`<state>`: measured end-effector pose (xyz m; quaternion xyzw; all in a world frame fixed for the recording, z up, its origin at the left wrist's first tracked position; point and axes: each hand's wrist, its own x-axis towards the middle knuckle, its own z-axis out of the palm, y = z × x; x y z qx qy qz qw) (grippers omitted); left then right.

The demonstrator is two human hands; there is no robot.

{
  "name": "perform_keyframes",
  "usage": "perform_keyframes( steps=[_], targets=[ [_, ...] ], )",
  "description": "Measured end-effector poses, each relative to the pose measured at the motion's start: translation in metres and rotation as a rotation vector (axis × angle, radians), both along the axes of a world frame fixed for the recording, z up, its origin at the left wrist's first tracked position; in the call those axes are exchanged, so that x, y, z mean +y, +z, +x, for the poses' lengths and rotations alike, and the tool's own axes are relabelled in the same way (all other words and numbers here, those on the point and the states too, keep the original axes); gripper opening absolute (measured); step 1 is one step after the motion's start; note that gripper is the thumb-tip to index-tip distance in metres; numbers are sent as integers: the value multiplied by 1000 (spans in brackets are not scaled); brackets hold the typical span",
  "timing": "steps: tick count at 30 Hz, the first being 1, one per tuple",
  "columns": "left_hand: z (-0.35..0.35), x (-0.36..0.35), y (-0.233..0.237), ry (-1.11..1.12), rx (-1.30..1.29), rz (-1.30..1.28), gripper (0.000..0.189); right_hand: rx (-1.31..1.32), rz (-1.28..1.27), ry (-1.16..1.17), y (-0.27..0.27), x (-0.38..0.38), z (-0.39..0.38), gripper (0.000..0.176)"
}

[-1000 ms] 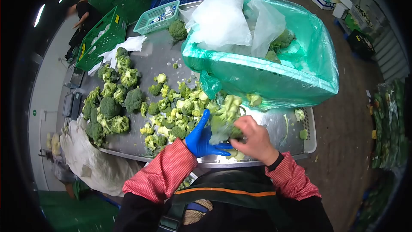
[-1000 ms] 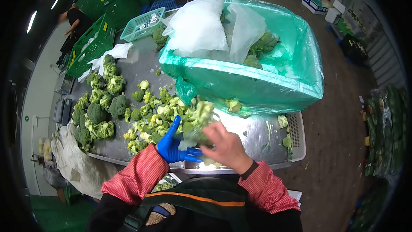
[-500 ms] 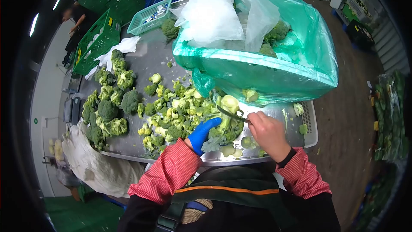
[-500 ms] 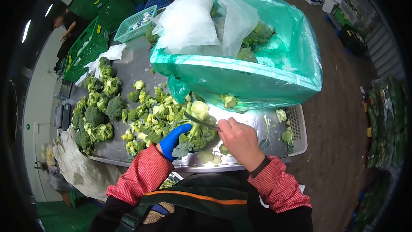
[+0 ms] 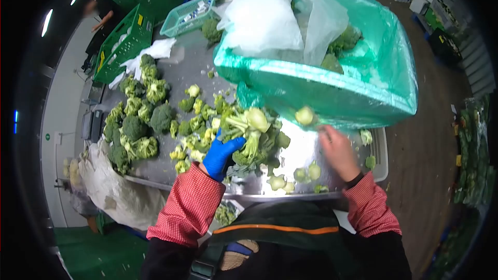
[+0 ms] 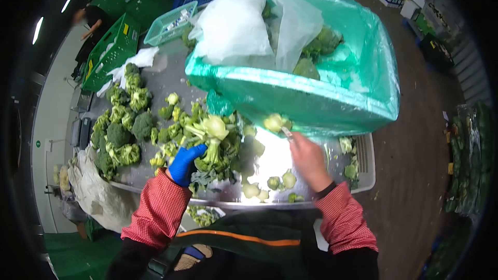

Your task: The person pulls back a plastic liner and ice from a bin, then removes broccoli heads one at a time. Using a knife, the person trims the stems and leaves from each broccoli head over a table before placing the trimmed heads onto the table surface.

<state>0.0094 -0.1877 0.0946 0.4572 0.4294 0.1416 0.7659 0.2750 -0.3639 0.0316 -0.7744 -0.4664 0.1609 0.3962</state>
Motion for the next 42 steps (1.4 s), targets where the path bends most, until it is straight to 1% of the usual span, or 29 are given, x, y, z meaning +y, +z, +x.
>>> perform_keyframes(
  steps=[1,2,5,6,7,8,9,11,12,13,14,17,18,19,21,22,24,26,27,29,30,31,33,35,36,38,40,41,42],
  targets=[
    [4,9,-12,2,24,21,50,221,76,65,20,15,-12,35],
    [13,2,4,-57,-52,-14,54,402,128,158,29,28,-20,43],
    [4,4,-18,-98,-102,-167,54,576,66,367,35,52,-31,36],
    [5,2,-13,-116,-73,-132,53,511,23,369,36,55,-33,32],
    [2,7,-17,-153,3,-25,60,444,-16,375,40,57,-34,29],
    [0,7,-18,-78,-47,30,66,377,-52,380,43,60,-35,26],
    [0,5,-19,-3,-96,85,72,493,-89,404,46,59,-35,24],
    [-7,3,-20,64,-94,440,85,727,-174,449,51,49,-32,23],
    [-20,13,-48,105,50,875,91,829,-118,451,60,42,-30,24],
    [-31,21,-45,62,247,1111,93,930,-68,458,70,34,-27,25],
    [-44,26,-51,125,204,978,91,1030,-11,460,76,36,-27,26],
    [-57,22,-41,260,-22,452,85,415,-114,303,63,62,-53,29],
    [-53,18,-34,338,-17,314,85,255,-130,319,62,68,-69,32],
    [-56,23,-47,362,-51,240,93,384,-132,309,63,74,-89,32],
    [-57,19,-61,444,-122,50,98,349,-87,364,65,85,-123,29],
    [-53,14,-57,446,-173,40,101,314,-44,345,61,89,-133,27],
    [-57,11,-59,451,-138,46,96,244,56,324,48,102,-153,26],
    [-68,18,-40,418,-98,190,90,552,-91,407,35,108,-150,26],
    [-80,27,-45,377,-123,261,88,702,-177,444,31,110,-148,26],
    [-98,46,-29,301,-8,473,87,894,-295,483,42,115,-150,24],
    [-109,63,-28,387,-51,402,77,987,-360,494,46,116,-151,23],
    [-122,86,-29,467,-96,326,68,906,-328,471,45,115,-154,23],
    [-159,147,-21,489,-262,250,44,749,-255,414,39,110,-157,23],
    [-202,209,-29,733,-146,398,29,794,-272,381,27,102,-155,23],
    [-208,223,-3,928,29,326,39,784,-290,360,26,99,-154,23],
    [-262,280,-10,736,41,172,50,784,-294,304,24,90,-147,21],
    [-288,323,-31,1061,-342,110,59,767,-197,314,8,82,-139,24],
    [-247,297,13,1296,-210,39,58,728,-166,320,1,77,-133,26],
    [-263,320,-14,1160,-242,187,56,686,-169,300,2,72,-127,29]
  ],
)
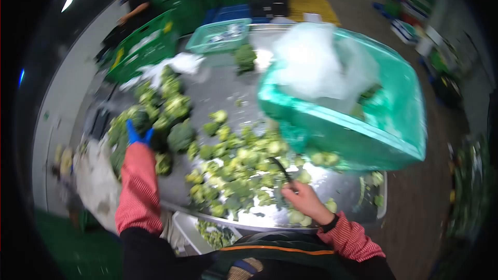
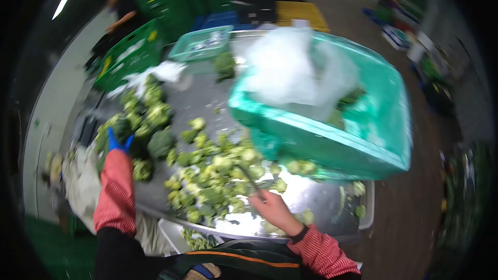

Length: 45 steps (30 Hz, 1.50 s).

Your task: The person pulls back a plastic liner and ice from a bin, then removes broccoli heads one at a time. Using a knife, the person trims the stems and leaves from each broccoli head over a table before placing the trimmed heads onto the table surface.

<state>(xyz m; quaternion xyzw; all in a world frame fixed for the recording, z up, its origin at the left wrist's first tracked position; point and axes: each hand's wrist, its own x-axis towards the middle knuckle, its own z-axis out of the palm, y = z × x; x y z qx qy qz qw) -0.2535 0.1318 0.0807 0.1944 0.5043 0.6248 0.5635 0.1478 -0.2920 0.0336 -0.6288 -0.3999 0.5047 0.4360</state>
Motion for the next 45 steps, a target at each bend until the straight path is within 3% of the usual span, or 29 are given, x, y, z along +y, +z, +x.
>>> perform_keyframes(
  steps=[1,3,5,8,9,12,14,16,19,22,24,26,27,29,32,33,35,37,39,40,43,45],
  targets=[
    [-16,21,-26,-104,57,149,55,-40,-3,-9,0,-4,6,31],
    [97,-20,29,84,80,-33,48,-46,-59,-42,4,-13,21,36],
    [181,-46,47,-382,130,263,42,-91,36,-113,-11,-25,33,35],
    [352,-138,108,-1020,404,556,38,-72,35,-190,-8,-41,56,32],
    [397,-157,109,-1254,344,611,35,-68,22,-208,-4,-45,67,31],
    [537,-223,87,-1632,440,842,39,-149,78,-296,-2,-64,95,28],
    [620,-241,65,-1763,790,1010,54,-151,97,-354,10,-80,117,26],
    [693,-246,35,-1569,1350,1358,61,-290,75,-361,12,-99,138,24],
    [772,-241,3,-1525,1908,1354,65,-325,104,-465,-10,-133,158,22],
    [826,-213,-84,-1308,1948,1312,68,-161,-32,-584,-10,-159,178,21],
    [844,-197,-112,-1220,2035,1255,56,-139,-44,-597,-15,-175,189,18],
    [846,-205,-111,-1052,1927,1111,46,-4,-31,-661,-46,-185,190,16],
    [843,-208,-102,-1077,2011,1245,47,66,-25,-692,-55,-186,190,17],
    [831,-213,-84,-1129,2169,1523,51,-65,28,-752,-27,-177,197,20],
    [810,-224,-19,-1234,1822,1504,57,-170,50,-716,-6,-171,197,21],
    [804,-236,14,-1182,1783,1430,68,-159,61,-716,-4,-169,194,20],
    [790,-221,35,-1041,1224,1197,85,-139,81,-715,-10,-165,186,19],
    [765,-232,71,-1256,924,653,95,-201,82,-666,-17,-163,174,18],
    [720,-239,95,-1412,608,411,86,-287,57,-617,-4,-163,168,18],
    [698,-238,101,-1479,448,295,82,-374,162,-661,-6,-161,164,18],
    [631,-217,91,-1642,-22,-20,60,-273,176,-751,-5,-158,159,18],
    [573,-238,105,-1624,-219,-2,55,-221,194,-747,12,-154,158,18]
  ],
)
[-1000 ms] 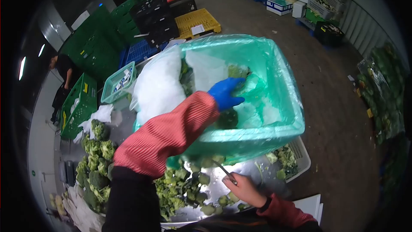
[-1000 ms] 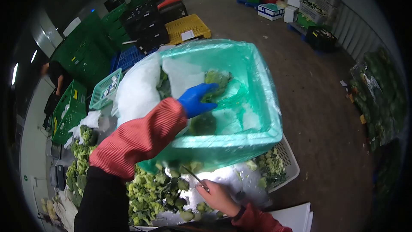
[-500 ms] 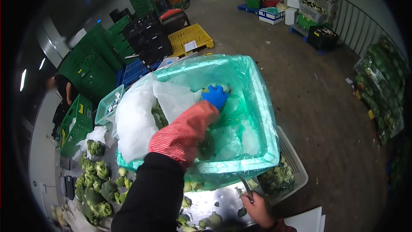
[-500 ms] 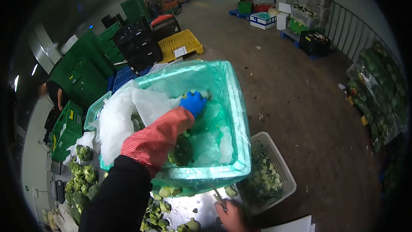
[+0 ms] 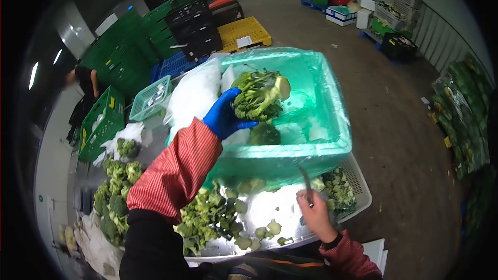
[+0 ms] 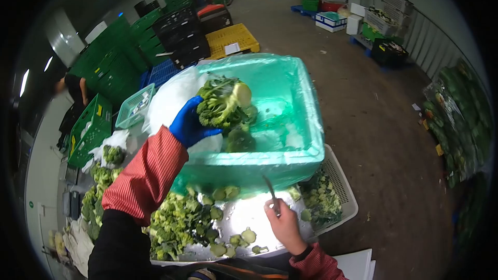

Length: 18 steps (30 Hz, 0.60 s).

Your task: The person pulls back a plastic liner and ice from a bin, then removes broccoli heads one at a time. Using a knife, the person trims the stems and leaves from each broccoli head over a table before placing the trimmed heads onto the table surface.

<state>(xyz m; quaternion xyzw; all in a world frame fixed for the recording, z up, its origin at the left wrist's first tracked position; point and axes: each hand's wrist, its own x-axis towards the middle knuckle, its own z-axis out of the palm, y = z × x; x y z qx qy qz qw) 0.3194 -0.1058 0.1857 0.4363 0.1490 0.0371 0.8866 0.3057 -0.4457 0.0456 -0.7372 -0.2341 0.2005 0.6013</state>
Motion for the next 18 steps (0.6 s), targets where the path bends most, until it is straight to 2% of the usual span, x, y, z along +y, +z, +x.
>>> perform_keyframes(
  steps=[2,5,6,8,9,11,14,16,18],
  targets=[
    [-52,-15,2,-14,-50,-200,66,-4,46,40,17,8,-2,21],
    [-115,-37,-25,-82,-205,-443,75,272,202,125,48,30,-14,27],
    [-132,-56,-20,19,-92,-330,76,275,284,159,56,38,-18,29],
    [-165,-63,-41,-83,-112,-422,77,281,447,222,69,56,-26,33],
    [-180,-67,-53,-103,-125,-408,78,331,435,275,72,65,-27,36],
    [-201,-87,-59,1,-78,-408,76,435,407,374,75,78,-33,42],
    [-220,-107,-93,160,-50,-471,67,33,206,383,55,102,-60,49],
    [-231,-113,-99,249,35,-286,61,105,158,380,48,102,-74,51],
    [-241,-112,-108,235,118,-294,57,196,45,378,42,97,-77,49]
  ],
)
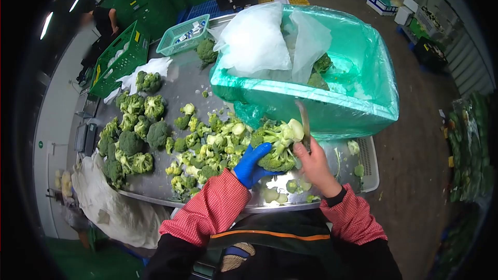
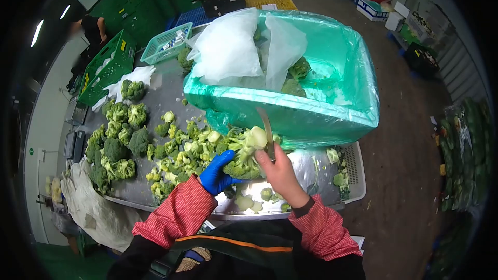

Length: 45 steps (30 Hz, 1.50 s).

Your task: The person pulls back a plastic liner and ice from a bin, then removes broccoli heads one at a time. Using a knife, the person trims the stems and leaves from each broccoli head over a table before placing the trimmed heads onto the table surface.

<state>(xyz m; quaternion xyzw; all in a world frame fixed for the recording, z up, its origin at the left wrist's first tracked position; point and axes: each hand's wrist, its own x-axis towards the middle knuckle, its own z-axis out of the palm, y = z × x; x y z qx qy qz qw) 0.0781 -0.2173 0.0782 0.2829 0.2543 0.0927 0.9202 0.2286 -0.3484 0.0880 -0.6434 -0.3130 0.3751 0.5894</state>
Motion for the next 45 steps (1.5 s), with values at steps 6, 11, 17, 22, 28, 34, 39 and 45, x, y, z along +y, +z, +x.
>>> perform_keyframes(
  steps=[6,11,17,22,28,34,39,45],
  targets=[
    [-18,11,-3,20,83,-7,50,-989,-4,-38,4,-18,11,22],
    [-18,5,11,-11,163,-80,47,-1126,-146,66,8,-9,3,22],
    [-24,-2,16,82,150,243,57,-1040,-348,-17,-96,-44,56,11],
    [-32,34,36,126,157,381,59,-693,-210,-109,-56,-36,40,22],
    [-25,34,3,4,139,323,73,-538,35,69,-7,22,20,28],
    [-32,43,-6,-16,81,992,92,-452,-79,404,-11,0,36,20],
    [-59,70,-33,219,254,1076,91,-371,-232,363,-7,-30,59,21],
    [-57,63,-9,141,299,1171,89,-1087,-97,269,0,-13,19,9]
  ],
)
